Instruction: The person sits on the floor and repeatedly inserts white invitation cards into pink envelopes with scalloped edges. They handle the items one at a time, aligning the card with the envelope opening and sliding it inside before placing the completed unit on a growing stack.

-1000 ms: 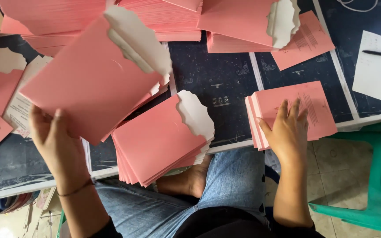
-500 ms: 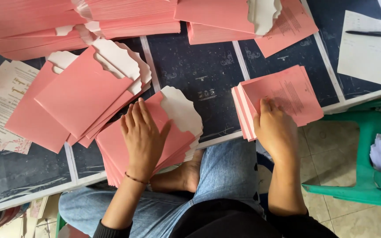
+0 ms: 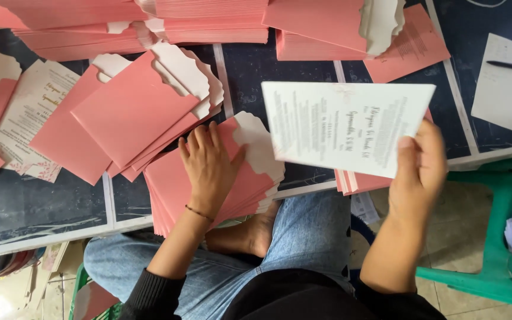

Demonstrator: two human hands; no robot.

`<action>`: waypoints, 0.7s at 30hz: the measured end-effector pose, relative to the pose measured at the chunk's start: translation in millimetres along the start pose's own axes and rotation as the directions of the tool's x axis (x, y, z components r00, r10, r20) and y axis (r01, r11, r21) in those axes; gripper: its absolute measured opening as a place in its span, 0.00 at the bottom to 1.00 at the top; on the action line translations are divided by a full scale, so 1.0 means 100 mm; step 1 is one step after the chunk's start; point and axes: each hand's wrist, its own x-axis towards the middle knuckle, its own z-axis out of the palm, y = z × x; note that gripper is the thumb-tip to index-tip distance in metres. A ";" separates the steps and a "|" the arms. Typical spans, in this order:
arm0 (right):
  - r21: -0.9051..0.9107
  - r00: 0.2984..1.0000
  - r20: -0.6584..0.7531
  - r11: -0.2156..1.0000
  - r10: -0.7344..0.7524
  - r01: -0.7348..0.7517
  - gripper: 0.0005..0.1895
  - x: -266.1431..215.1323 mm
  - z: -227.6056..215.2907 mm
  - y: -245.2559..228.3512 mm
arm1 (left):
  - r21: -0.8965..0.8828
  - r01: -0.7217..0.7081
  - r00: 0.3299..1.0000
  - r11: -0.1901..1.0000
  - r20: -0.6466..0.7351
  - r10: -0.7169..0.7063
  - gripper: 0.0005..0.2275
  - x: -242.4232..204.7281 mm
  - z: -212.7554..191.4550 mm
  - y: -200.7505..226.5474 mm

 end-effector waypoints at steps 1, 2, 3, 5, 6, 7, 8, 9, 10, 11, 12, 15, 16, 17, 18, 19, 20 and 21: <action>0.151 0.990 0.004 0.978 0.142 -0.141 0.17 0.02 0.07 0.06 | -0.027 -0.008 1.000 1.000 -0.024 0.007 0.39 0.03 0.06 0.01; 0.152 0.991 0.002 0.979 0.136 -0.135 0.17 0.03 0.09 0.06 | -0.028 -0.007 1.000 1.000 -0.030 0.006 0.39 0.05 0.07 0.01; 0.243 0.966 0.072 0.935 0.249 -0.259 0.21 0.03 0.12 0.05 | -0.065 -0.013 0.999 0.998 -0.041 0.011 0.35 0.09 0.08 0.01; 0.328 0.924 0.158 0.865 0.347 -0.381 0.25 0.03 0.14 0.03 | -0.096 -0.015 0.999 0.995 -0.053 0.010 0.31 0.12 0.11 0.00; 0.354 0.902 0.226 0.832 0.367 -0.427 0.31 0.02 0.13 0.03 | -0.125 -0.014 0.999 0.992 -0.036 0.010 0.26 0.12 0.12 -0.01; 0.375 0.876 0.293 0.797 0.382 -0.474 0.39 0.01 0.12 0.02 | -0.154 -0.013 1.000 0.988 -0.018 0.010 0.22 0.11 0.13 -0.02; 0.375 0.875 0.298 0.797 0.381 -0.474 0.39 0.01 0.11 -0.01 | -0.152 -0.008 1.000 0.988 -0.018 0.006 0.22 0.11 0.08 -0.01; 0.353 0.917 0.233 0.850 0.324 -0.390 0.38 0.02 0.10 -0.04 | -0.216 -0.025 0.998 0.976 -0.055 0.014 0.21 0.11 0.03 -0.01; 0.324 0.951 0.170 0.897 0.258 -0.301 0.38 0.04 0.10 -0.06 | -0.278 -0.042 0.995 0.960 -0.097 0.016 0.20 0.12 -0.02 0.00; 0.326 0.952 0.176 0.897 0.252 -0.298 0.38 0.03 0.06 0.05 | -0.275 -0.036 0.995 0.961 -0.099 0.009 0.20 0.15 -0.15 0.06; 0.340 0.985 0.069 0.924 0.161 -0.175 0.37 0.04 0.07 0.16 | -0.365 -0.070 0.992 0.928 -0.124 0.026 0.19 0.16 -0.30 0.08; 0.344 0.999 -0.034 0.939 -0.007 0.019 0.35 0.10 0.08 0.27 | -0.511 -0.097 0.982 0.854 -0.189 -0.001 0.15 0.16 -0.53 0.16; 0.325 0.995 -0.059 0.941 -0.079 0.093 0.34 0.14 0.08 0.27 | -0.583 -0.123 0.973 0.803 -0.232 -0.020 0.12 0.17 -0.57 0.19; 0.347 0.995 -0.036 0.933 -0.090 0.097 0.34 0.14 0.08 0.27 | -0.569 -0.101 0.971 0.816 -0.235 -0.044 0.12 0.18 -0.58 0.20; 0.342 0.989 -0.025 0.928 -0.146 0.146 0.34 0.12 0.05 0.27 | -0.639 -0.099 0.976 0.763 -0.213 -0.052 0.11 0.18 -0.58 0.21; 0.338 0.979 -0.016 0.920 -0.203 0.196 0.35 0.12 0.02 0.27 | -0.704 -0.097 0.980 0.703 -0.193 -0.058 0.12 0.19 -0.58 0.23; 0.349 0.978 -0.009 0.916 -0.210 0.200 0.35 0.12 0.03 0.21 | -0.698 -0.091 0.978 0.710 -0.197 -0.068 0.12 0.19 -0.63 0.24; 0.330 0.976 -0.035 0.919 -0.215 0.215 0.32 0.13 0.04 0.15 | -0.746 -0.068 0.984 0.663 -0.161 -0.079 0.12 0.19 -0.67 0.25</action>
